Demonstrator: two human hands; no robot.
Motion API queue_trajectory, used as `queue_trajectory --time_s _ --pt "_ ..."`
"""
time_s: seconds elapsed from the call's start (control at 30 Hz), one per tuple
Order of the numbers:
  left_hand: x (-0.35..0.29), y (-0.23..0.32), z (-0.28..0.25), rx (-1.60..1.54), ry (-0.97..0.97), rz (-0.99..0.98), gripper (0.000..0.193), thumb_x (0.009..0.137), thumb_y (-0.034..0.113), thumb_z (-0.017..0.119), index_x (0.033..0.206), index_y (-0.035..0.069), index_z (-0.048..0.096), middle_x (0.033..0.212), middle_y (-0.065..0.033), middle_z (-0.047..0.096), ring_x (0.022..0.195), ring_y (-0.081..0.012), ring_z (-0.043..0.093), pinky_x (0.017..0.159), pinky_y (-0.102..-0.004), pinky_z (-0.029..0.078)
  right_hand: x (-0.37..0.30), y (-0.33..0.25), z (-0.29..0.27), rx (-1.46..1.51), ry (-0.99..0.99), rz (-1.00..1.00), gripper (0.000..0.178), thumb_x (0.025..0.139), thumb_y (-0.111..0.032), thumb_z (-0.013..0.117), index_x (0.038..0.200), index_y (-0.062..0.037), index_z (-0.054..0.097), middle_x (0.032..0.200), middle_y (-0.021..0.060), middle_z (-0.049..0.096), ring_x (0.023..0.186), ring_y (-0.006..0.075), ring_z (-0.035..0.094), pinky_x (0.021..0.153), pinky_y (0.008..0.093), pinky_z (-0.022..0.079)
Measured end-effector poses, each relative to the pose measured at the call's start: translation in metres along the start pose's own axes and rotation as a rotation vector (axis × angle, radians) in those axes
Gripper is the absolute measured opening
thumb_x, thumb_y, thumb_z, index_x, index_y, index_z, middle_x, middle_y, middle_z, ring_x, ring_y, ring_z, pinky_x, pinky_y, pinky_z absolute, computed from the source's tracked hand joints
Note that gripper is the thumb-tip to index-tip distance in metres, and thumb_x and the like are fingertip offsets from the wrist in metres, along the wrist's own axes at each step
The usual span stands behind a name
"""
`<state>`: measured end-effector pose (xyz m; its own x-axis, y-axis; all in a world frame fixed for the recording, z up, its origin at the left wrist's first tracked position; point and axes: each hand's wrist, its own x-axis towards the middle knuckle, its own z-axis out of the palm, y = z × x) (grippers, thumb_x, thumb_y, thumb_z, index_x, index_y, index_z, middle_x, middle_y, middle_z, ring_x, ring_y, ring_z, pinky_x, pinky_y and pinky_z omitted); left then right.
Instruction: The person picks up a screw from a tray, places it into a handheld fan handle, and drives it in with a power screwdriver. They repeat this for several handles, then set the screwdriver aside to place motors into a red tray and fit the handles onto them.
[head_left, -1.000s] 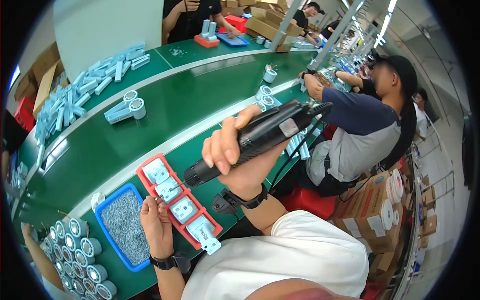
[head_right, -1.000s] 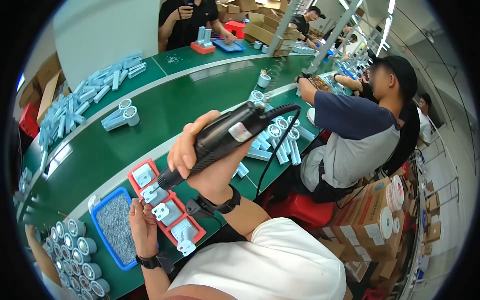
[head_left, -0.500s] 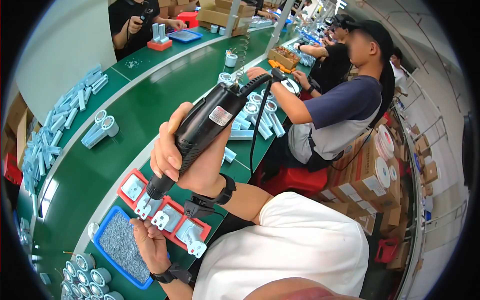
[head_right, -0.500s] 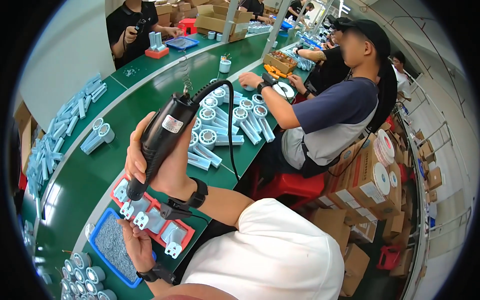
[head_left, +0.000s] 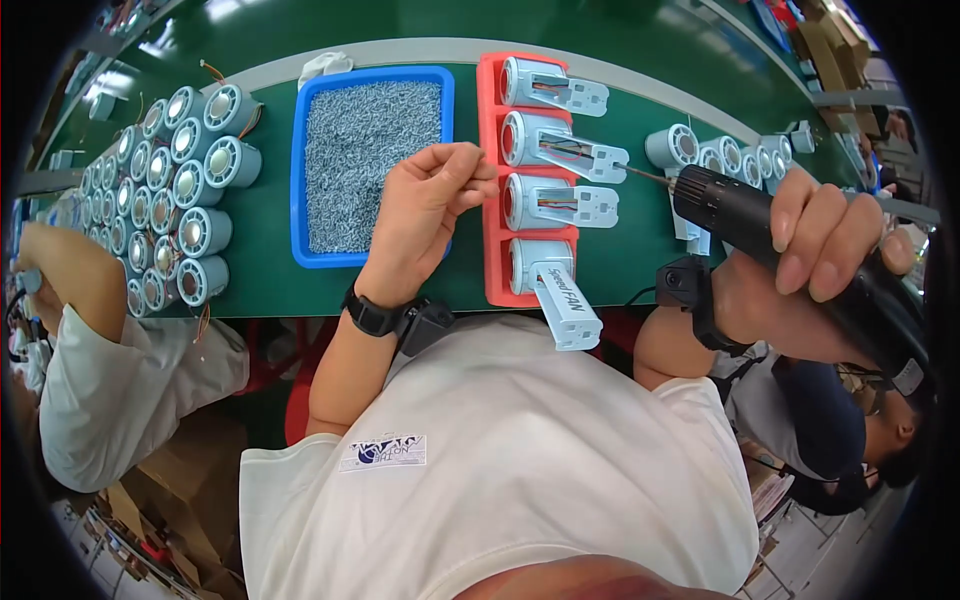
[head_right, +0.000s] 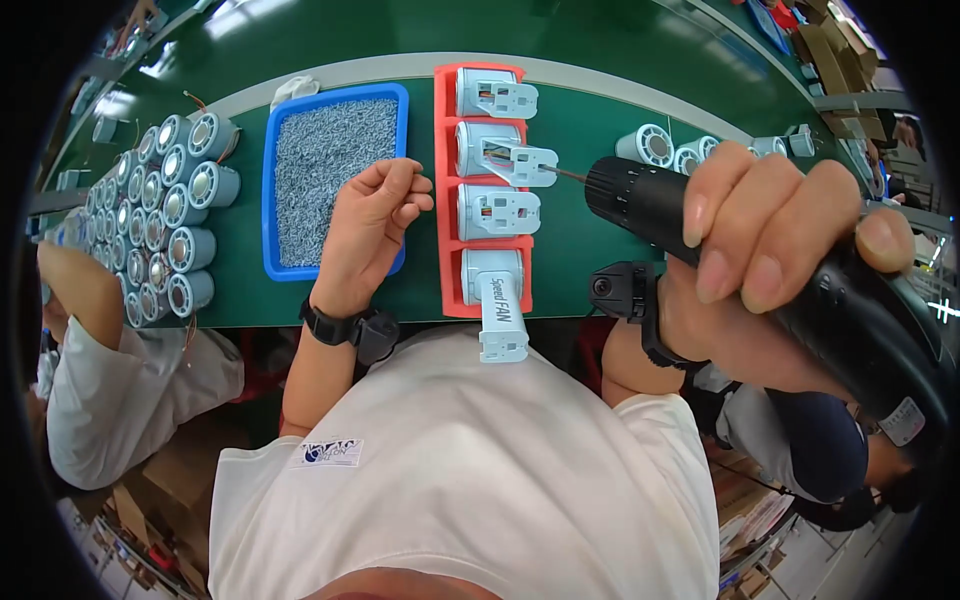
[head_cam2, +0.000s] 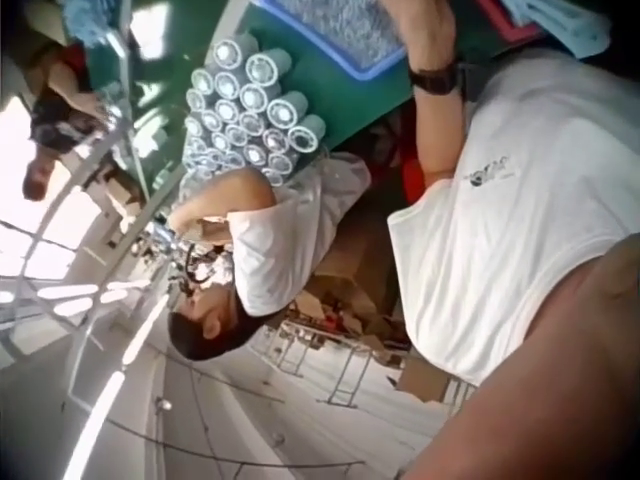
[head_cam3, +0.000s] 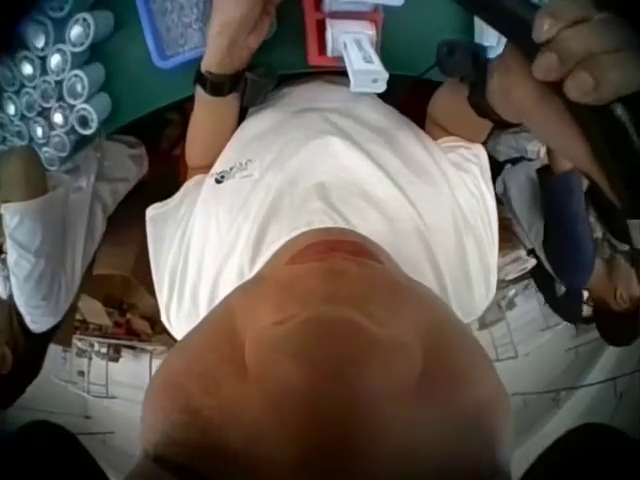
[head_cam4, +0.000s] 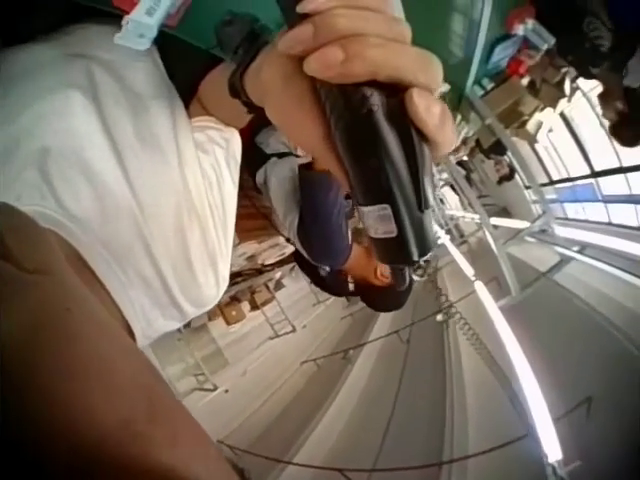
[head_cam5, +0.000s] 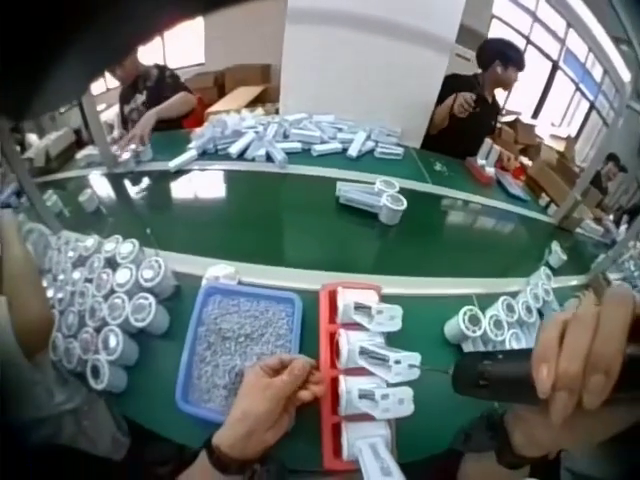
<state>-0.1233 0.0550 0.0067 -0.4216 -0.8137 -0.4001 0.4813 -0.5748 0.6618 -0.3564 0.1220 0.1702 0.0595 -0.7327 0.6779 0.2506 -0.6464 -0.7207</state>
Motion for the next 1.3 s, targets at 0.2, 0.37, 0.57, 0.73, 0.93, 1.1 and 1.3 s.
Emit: queue_trajectory --time_s 0.2,0.37,0.57,0.73,0.93,1.1,1.3 --pt "0.005 0.001 -0.009 -0.002 -0.107 0.004 0.021 0.093 0.017 0.067 0.099 -0.002 0.065 0.085 -0.0085 0.070 0.065 -0.0090 0.061 0.058 -0.0195 0.049 0.002 0.010 0.007 0.008 -0.010 0.038 0.064 0.087 -0.066 0.047 0.112 -0.0085 0.061 0.073 0.0005 0.053 0.059 0.0123 0.052 0.067 0.0308 0.039" --pt "0.005 -0.004 -0.007 -0.022 -0.132 -0.018 0.019 0.093 0.016 0.067 0.097 -0.002 0.067 0.085 -0.0080 0.069 0.066 -0.0087 0.062 0.059 -0.0192 0.049 0.002 0.011 0.010 -0.008 -0.020 0.061 0.061 0.089 -0.065 0.046 0.110 -0.0094 0.060 0.071 0.0002 0.053 0.058 0.0127 0.052 0.069 0.0315 0.039" --pt "0.006 -0.006 -0.006 0.001 -0.106 -0.001 0.019 0.093 0.016 0.066 0.098 -0.003 0.067 0.087 -0.0088 0.069 0.068 -0.0094 0.063 0.060 -0.0189 0.050 0.007 0.020 0.006 0.033 -0.176 0.083 0.048 0.093 -0.057 0.046 0.104 -0.0118 0.058 0.068 -0.0014 0.052 0.057 0.0118 0.052 0.073 0.0331 0.038" --pt "-0.009 -0.005 0.002 -0.009 -0.070 -0.031 0.019 0.094 0.016 0.065 0.098 -0.002 0.066 0.086 -0.0078 0.068 0.068 -0.0093 0.062 0.060 -0.0181 0.050 0.004 0.022 0.016 -0.076 -0.138 0.028 0.039 0.094 -0.052 0.048 0.100 -0.0140 0.054 0.067 -0.0027 0.052 0.057 0.0111 0.052 0.076 0.0350 0.038" --pt "-0.012 -0.019 -0.003 -0.080 -0.179 -0.066 0.019 0.093 0.015 0.065 0.099 -0.003 0.066 0.085 -0.0074 0.067 0.069 -0.0100 0.063 0.061 -0.0197 0.051 -0.006 0.014 0.026 -0.108 0.114 0.033 0.038 0.089 -0.051 0.061 0.098 -0.0153 0.054 0.067 -0.0048 0.052 0.055 0.0103 0.050 0.074 0.0338 0.038" --pt "-0.021 -0.027 -0.004 -0.075 -0.175 -0.067 0.018 0.093 0.015 0.066 0.098 -0.003 0.066 0.084 -0.0073 0.066 0.070 -0.0103 0.063 0.062 -0.0202 0.051 -0.035 -0.059 -0.002 0.035 0.126 -0.118 0.018 0.086 -0.031 0.062 0.085 -0.0155 0.054 0.065 -0.0074 0.054 0.057 0.0042 0.053 0.074 0.0231 0.040" --pt "-0.013 -0.030 0.006 -0.124 -0.142 -0.047 0.018 0.092 0.014 0.067 0.099 -0.003 0.065 0.089 -0.0085 0.066 0.073 -0.0108 0.063 0.065 -0.0196 0.052 -0.041 -0.086 -0.005 0.207 0.146 -0.292 0.020 0.083 -0.006 0.063 0.069 -0.0157 0.054 0.063 -0.0106 0.058 0.059 -0.0034 0.056 0.074 0.0098 0.043"
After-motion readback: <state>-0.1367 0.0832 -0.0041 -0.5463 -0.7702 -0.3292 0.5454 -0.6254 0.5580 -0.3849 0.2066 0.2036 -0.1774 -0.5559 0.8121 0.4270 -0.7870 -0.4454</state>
